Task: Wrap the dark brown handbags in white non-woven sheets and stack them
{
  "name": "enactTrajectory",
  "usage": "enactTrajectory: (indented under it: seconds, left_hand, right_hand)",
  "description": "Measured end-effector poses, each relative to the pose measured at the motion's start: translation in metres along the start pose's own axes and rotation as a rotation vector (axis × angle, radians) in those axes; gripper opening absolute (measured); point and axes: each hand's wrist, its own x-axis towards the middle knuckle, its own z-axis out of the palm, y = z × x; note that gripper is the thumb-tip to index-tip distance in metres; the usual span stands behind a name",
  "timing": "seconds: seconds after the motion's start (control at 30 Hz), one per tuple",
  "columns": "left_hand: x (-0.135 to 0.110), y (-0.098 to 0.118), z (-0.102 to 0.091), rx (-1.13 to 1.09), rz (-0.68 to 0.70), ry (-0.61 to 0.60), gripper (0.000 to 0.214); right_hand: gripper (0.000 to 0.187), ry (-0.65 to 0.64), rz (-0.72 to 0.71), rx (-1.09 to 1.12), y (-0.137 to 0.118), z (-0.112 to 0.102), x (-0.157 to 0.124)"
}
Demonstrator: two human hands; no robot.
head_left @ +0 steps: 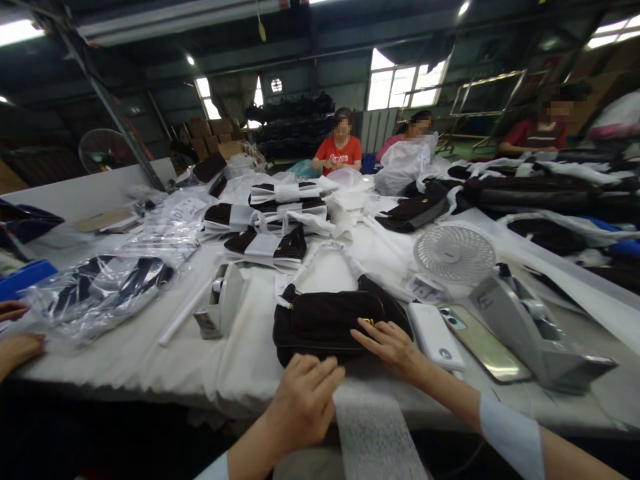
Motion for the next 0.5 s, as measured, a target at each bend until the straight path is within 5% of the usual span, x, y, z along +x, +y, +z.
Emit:
enactTrajectory:
  seconds: [0.13, 0.37, 0.5]
  left_hand:
    - [0.043, -0.018, -0.010, 0.242, -0.046, -0.029, 0.055]
    - [0.034, 0.010, 0.066, 0.357, -0.058, -0.077, 0.057]
    - [0.046, 0.017, 0.066, 0.271, -0.096, -0.137, 0.048]
  right_hand:
    - [0.057, -0.053, -0.046, 0.009, 0.011, -0.006, 0.002]
    - [0.053, -0.206, -0.137, 0.019, 0.028, -0.021, -0.012]
    - [0.051, -0.213, -0.118, 0.033, 0.026, -0.023, -0.018]
